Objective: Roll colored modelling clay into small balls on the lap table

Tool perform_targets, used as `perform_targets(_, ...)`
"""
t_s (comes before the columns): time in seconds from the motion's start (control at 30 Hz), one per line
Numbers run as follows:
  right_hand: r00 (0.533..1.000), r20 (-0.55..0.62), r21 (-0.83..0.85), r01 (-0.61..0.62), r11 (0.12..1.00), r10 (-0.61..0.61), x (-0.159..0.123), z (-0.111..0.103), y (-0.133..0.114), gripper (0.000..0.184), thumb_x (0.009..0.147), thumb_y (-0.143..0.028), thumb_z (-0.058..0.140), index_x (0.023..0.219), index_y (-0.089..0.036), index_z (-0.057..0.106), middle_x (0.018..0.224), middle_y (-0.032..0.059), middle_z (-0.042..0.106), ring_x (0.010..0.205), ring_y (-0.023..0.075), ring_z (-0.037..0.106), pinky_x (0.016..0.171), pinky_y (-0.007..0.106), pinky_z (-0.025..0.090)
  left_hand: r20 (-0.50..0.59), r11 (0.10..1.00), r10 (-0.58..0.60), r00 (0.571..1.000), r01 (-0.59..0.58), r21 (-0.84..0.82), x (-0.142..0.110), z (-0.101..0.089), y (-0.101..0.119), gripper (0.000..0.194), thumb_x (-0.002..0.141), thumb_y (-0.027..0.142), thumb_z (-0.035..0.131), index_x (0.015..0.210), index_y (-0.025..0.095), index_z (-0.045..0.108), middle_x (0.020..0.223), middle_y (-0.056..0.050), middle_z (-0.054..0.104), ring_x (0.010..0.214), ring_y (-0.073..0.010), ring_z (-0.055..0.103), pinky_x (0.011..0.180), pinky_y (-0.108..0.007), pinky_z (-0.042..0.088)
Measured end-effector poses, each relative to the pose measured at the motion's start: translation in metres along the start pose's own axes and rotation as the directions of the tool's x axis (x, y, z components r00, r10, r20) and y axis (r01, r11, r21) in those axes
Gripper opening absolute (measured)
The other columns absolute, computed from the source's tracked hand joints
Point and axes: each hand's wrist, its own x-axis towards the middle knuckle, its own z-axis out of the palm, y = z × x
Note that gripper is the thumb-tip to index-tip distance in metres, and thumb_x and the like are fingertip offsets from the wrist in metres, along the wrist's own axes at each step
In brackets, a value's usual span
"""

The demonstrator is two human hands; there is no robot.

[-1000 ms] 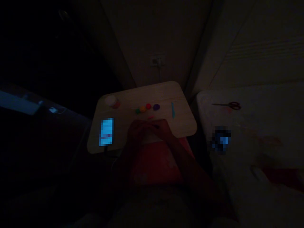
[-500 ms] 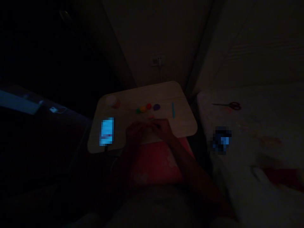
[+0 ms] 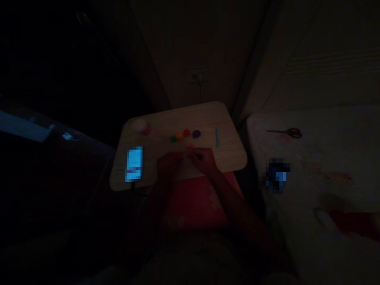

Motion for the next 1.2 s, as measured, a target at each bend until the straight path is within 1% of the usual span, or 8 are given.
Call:
perform_targets(0.13, 1.0, -0.01, 0.011, -0.001, 1.0, 0.001, -0.0002, 0.0004, 0.0011, 0.034, 0.092, -0.038, 0.06, 0.072, -0.018, 0.079, 0.062, 0.0044, 0.072, 0.053, 0.0155, 0.059, 0.053, 0.026, 0.042, -0.022, 0.999, 0.019, 1.0, -0.02, -0.046, 0.0, 0.001, -0.0024, 0.031, 0.105, 0.031, 0.05, 0.103, 0.022, 0.08, 0.104, -0.007, 0.081, 0.097, -0.02, 0.076, 0.092, -0.037, 0.059)
perform_targets(0.2, 1.0, -0.016, 0.005, -0.008, 1.0, 0.008, -0.0003, 0.0007, 0.0012, 0.035, 0.093, -0.039, 0.06, 0.071, -0.018, 0.079, 0.061, 0.0042, 0.071, 0.052, 0.0151, 0.058, 0.053, 0.026, 0.041, -0.032, 0.998, 0.01, 0.999, -0.012, -0.055, 0.0003, 0.0018, -0.0021, 0.028, 0.104, 0.03, 0.052, 0.102, 0.022, 0.08, 0.103, -0.006, 0.082, 0.096, -0.02, 0.076, 0.092, -0.037, 0.059)
perform_targets(0.3, 1.0, -0.015, 0.009, -0.007, 1.0, 0.008, -0.0001, 0.0009, 0.0012, 0.036, 0.093, -0.041, 0.06, 0.071, -0.019, 0.079, 0.061, 0.0044, 0.071, 0.054, 0.0158, 0.06, 0.054, 0.026, 0.042, -0.039, 1.0, -0.007, 0.999, 0.006, -0.025, 0.0016, 0.0024, -0.0005, 0.025, 0.102, 0.03, 0.056, 0.109, 0.023, 0.079, 0.105, -0.006, 0.082, 0.095, -0.0202, 0.076, 0.09, -0.037, 0.059)
perform_targets(0.4, 1.0, -0.021, 0.007, 0.007, 1.0, -0.007, 0.0001, 0.0007, 0.0014, 0.035, 0.093, -0.039, 0.061, 0.071, -0.018, 0.079, 0.062, 0.0043, 0.072, 0.054, 0.0162, 0.06, 0.054, 0.026, 0.043, -0.024, 1.0, 0.025, 0.999, -0.025, -0.013, 0.0027, 0.0018, 0.0004, 0.026, 0.103, 0.029, 0.055, 0.113, 0.023, 0.078, 0.107, -0.007, 0.081, 0.095, -0.0201, 0.076, 0.089, -0.036, 0.059)
perform_targets(0.73, 1.0, -0.026, 0.006, -0.014, 1.0, 0.015, -0.0007, 0.0006, 0.0018, 0.033, 0.092, -0.036, 0.061, 0.072, -0.018, 0.08, 0.064, 0.0043, 0.073, 0.055, 0.0165, 0.062, 0.054, 0.027, 0.044, -0.031, 0.998, -0.031, 0.999, 0.029, -0.052, 0.0004, 0.0006, 0.0028, 0.014, 0.095, 0.03, 0.07, 0.091, 0.022, 0.081, 0.089, -0.005, 0.082, 0.082, -0.0195, 0.077, 0.083, -0.034, 0.061)
perform_targets(0.87, 1.0, -0.025, 0.012, -0.009, 1.0, 0.01, -0.0005, 0.0004, 0.0011, 0.033, 0.091, -0.036, 0.061, 0.069, -0.018, 0.078, 0.066, 0.0046, 0.073, 0.057, 0.0167, 0.062, 0.055, 0.027, 0.044, -0.025, 0.999, -0.032, 0.999, 0.031, -0.032, 0.0004, 0.001, 0.0025, 0.017, 0.092, 0.034, 0.073, 0.083, 0.021, 0.079, 0.082, -0.004, 0.081, 0.075, -0.0186, 0.075, 0.078, -0.033, 0.06)
perform_targets(1.0, 1.0, -0.014, -0.006, -0.021, 1.0, 0.021, 0.0004, -0.0007, -0.0008, 0.035, 0.092, -0.039, 0.061, 0.068, -0.018, 0.077, 0.059, 0.0034, 0.068, 0.053, 0.016, 0.058, 0.053, 0.027, 0.041, -0.032, 1.0, -0.025, 0.999, 0.025, 0.002, 0.0011, 0.0006, 0.0009, 0.022, 0.089, 0.038, 0.076, 0.076, 0.02, 0.076, 0.075, -0.002, 0.077, 0.069, -0.017, 0.072, 0.074, -0.032, 0.057)
perform_targets(1.2, 1.0, -0.01, 0.016, -0.016, 1.0, 0.017, 0.0, -0.0015, -0.002, 0.034, 0.092, -0.037, 0.06, 0.07, -0.018, 0.078, 0.06, 0.0033, 0.069, 0.053, 0.0159, 0.059, 0.053, 0.027, 0.042, -0.046, 0.997, -0.076, 0.996, 0.076, -0.014, 0.0011, 0.0005, -0.0007, 0.021, 0.089, 0.038, 0.075, 0.08, 0.02, 0.077, 0.079, -0.003, 0.078, 0.072, -0.0173, 0.071, 0.077, -0.032, 0.058)
